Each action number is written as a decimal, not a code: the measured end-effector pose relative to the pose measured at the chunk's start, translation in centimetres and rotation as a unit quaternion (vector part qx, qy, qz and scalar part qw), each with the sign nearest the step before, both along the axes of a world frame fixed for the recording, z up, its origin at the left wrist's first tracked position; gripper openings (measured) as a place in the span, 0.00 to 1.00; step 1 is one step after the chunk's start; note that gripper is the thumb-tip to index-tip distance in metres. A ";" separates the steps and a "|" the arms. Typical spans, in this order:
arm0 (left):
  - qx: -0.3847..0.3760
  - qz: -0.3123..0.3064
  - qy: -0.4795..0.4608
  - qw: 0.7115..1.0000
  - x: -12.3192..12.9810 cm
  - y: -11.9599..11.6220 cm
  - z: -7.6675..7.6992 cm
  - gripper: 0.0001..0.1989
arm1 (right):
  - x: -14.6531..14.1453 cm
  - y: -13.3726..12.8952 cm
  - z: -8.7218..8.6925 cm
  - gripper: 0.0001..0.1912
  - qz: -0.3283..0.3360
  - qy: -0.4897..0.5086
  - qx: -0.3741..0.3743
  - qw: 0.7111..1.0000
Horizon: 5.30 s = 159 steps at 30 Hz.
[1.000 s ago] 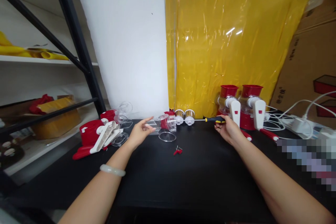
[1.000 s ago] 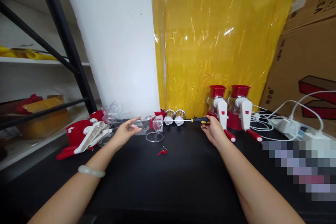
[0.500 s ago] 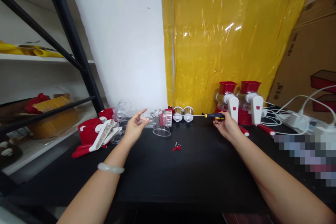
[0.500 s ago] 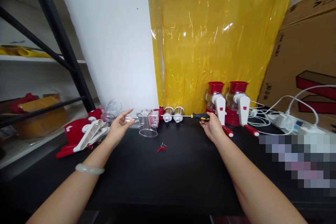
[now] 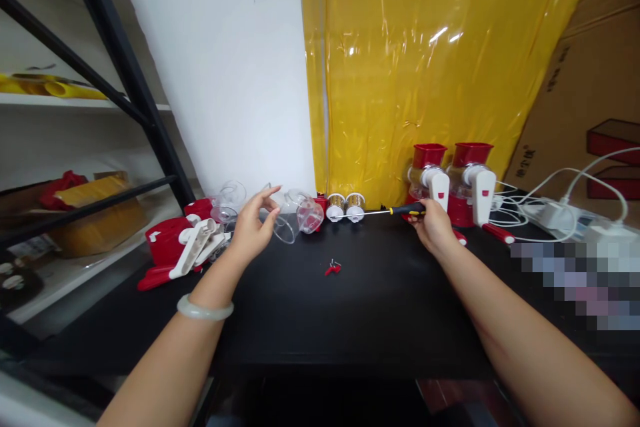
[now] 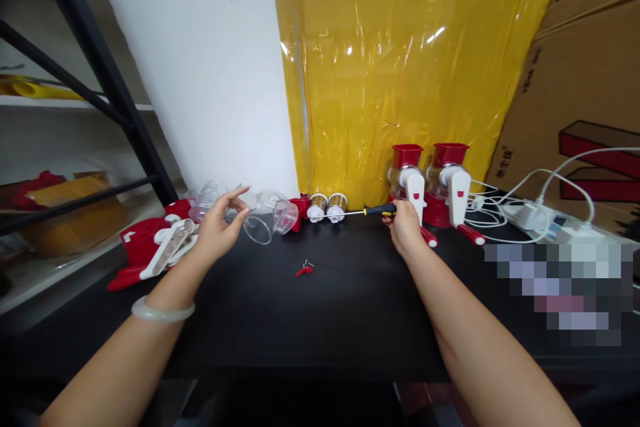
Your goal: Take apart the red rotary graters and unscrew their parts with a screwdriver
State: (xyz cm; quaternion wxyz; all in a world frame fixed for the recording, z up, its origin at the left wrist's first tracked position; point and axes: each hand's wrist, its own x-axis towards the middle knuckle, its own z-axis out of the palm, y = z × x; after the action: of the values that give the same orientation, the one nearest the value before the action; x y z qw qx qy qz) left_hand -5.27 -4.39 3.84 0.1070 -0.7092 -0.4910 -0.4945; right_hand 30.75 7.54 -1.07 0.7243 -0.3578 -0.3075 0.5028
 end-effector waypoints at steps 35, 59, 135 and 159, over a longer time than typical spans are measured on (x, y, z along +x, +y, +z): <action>-0.131 -0.025 0.259 0.957 4.8 2.0 1.5 0.19 | -0.1 0.5 -0.6 0.09 0.004 -0.138 -0.016 0.990; -0.291 -0.082 0.081 0.950 0.6 3.3 -2.8 0.37 | -0.1 0.2 -0.5 0.06 0.003 -0.095 -0.021 0.995; -0.228 -0.196 -0.596 0.744 5.5 -0.1 -4.5 0.23 | -2.8 -4.5 2.0 0.03 0.038 0.081 0.140 0.986; -0.206 -0.182 -0.614 0.740 5.1 0.0 -4.4 0.22 | -2.9 -4.9 2.5 0.02 0.074 0.132 0.116 0.982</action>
State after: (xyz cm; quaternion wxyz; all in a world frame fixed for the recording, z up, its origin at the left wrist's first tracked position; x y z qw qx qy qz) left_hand -0.20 -4.36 -0.52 -0.4582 -0.3321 -0.4018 -0.7199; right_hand 27.80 2.66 1.46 0.7559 -0.1783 -0.2912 0.5585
